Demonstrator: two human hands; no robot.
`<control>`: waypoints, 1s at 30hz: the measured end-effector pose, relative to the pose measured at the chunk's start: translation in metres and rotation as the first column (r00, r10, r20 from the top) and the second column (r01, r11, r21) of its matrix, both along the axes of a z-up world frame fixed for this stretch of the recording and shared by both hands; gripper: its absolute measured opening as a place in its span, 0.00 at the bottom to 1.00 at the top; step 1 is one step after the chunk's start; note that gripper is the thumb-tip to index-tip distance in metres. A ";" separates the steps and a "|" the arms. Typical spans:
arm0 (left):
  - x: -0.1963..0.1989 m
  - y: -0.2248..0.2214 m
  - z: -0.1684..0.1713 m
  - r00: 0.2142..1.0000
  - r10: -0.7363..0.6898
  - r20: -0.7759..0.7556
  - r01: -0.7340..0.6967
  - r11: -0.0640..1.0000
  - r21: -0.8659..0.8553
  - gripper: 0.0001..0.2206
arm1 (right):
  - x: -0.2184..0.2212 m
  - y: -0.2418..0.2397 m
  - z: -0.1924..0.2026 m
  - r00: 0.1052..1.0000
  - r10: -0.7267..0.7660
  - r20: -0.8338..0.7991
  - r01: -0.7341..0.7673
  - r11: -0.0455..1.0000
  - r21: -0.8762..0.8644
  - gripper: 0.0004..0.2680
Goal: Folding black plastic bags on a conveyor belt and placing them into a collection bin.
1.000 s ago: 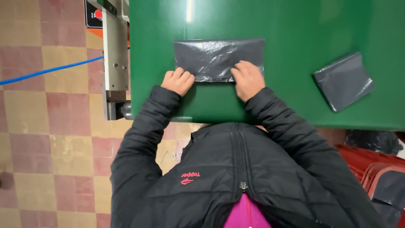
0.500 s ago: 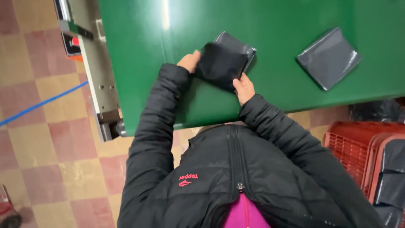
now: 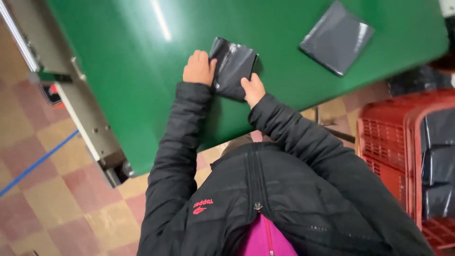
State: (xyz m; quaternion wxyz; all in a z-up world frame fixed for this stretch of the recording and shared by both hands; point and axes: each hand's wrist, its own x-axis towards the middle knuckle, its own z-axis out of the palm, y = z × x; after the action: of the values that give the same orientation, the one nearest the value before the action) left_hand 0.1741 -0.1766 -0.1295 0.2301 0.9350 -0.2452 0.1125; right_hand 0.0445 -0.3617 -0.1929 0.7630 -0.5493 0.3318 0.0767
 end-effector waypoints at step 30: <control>-0.020 -0.323 -0.011 0.991 -0.120 0.058 0.123 0.991 -0.044 0.25 | -0.017 -0.285 0.066 0.984 -0.151 0.095 0.109 0.089 -0.990 0.16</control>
State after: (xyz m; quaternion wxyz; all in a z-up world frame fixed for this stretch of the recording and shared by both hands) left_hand 0.1543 -0.5000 -0.1404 0.2515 0.9092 -0.3054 0.1300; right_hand 0.0280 -0.6465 -0.1272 0.1970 -0.8855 0.3563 -0.2239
